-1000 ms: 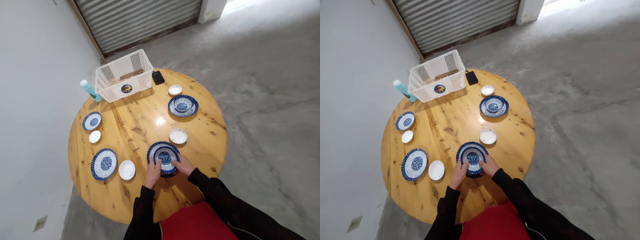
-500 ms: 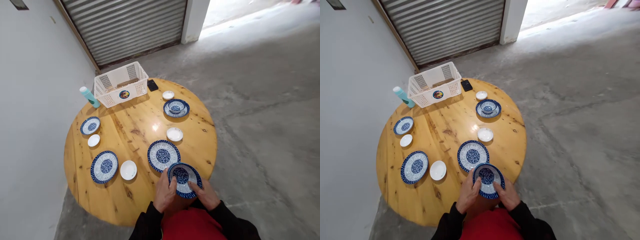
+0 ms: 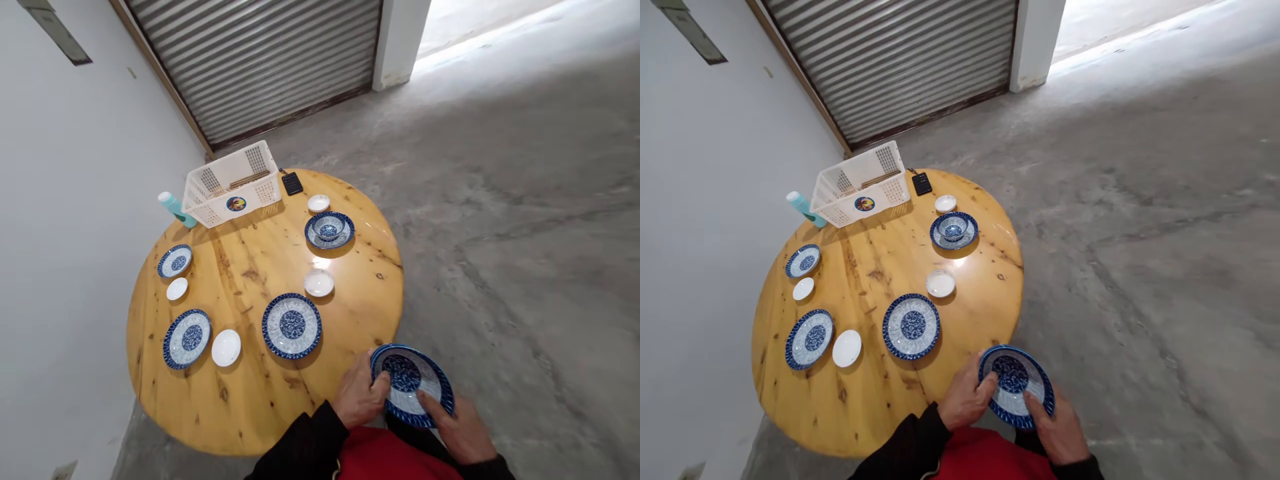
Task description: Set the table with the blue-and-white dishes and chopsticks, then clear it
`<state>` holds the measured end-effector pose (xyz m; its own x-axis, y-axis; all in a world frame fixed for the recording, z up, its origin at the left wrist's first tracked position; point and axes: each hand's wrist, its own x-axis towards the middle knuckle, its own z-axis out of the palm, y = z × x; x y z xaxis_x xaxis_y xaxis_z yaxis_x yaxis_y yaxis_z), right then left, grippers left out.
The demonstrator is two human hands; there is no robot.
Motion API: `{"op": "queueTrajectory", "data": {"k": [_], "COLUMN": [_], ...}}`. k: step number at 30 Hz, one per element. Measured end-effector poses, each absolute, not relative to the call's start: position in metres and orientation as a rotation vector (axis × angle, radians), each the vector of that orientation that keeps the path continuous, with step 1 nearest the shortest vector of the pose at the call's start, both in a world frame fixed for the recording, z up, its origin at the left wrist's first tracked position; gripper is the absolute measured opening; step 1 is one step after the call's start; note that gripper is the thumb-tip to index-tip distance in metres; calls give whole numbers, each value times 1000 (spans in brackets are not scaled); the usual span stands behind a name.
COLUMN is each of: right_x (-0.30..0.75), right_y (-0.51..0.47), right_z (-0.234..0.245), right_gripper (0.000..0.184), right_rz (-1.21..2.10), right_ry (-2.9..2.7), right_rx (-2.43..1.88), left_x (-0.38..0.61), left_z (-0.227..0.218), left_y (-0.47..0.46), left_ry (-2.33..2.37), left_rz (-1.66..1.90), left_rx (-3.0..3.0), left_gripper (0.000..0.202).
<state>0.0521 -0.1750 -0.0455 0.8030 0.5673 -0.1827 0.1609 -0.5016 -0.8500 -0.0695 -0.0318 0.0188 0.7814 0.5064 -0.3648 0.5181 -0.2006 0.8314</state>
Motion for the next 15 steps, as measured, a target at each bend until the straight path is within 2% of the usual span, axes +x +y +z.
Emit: {"op": "queueTrajectory", "data": {"k": [4,8,12,15], "right_x": [121,185,225,242], "right_y": [-219,-248,-251,-244], "right_z": [-42,-42,-48,-50], "right_gripper": [36,42,51,51], "right_rz": [594,812,882,888], "right_ry": [-421,-416,-434,-458], "right_rx": [-2098,-2130,-2080,-2014], "left_x": [-2,48,79,94], "left_z": [23,23,27,33], "left_y": [-66,-94,-106,-107], "left_ry": [765,792,873,932], "left_rz": [-52,-103,-128,-140], "left_rx": [1863,1866,1872,1873], "left_gripper": [42,47,48,48]}}
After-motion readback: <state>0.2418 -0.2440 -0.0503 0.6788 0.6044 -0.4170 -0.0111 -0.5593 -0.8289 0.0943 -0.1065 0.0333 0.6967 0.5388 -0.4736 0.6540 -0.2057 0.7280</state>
